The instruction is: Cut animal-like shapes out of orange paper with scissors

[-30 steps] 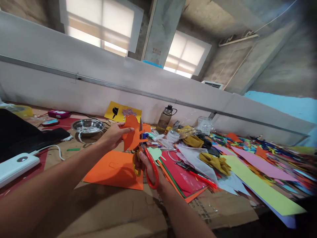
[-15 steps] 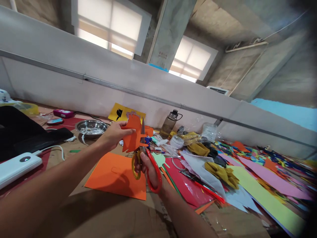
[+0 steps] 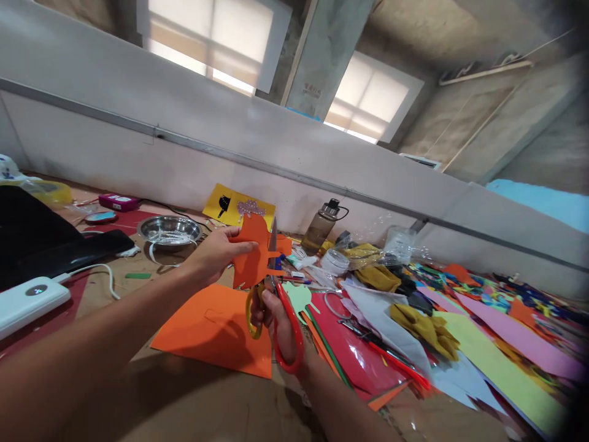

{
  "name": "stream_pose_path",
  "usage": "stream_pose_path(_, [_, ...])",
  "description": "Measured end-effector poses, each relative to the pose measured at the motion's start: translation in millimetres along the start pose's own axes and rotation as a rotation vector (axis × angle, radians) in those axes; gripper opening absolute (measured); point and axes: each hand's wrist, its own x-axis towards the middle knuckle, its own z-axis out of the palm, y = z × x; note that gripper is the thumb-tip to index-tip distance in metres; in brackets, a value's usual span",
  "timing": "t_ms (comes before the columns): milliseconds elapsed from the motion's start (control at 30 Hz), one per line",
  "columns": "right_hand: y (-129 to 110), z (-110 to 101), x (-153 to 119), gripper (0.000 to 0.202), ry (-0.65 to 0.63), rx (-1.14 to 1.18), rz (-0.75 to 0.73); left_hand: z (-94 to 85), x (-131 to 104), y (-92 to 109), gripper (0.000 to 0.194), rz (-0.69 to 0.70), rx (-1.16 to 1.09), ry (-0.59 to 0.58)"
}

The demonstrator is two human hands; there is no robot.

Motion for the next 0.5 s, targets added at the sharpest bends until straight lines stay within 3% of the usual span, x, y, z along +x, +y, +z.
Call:
stream_pose_path(167, [-0.5,-1.2,-2.8,0.042,-0.008,-0.005,0.013,4.1,-4.8,2.0,0.025,-0.031,-0.003,-0.012])
stream_pose_path(500, [-6.5,2.6,-5.7,0.05,0.0,-0.058,-0.004,7.2,-6.0,-1.0,0.023,-0.036,0.03,-0.011])
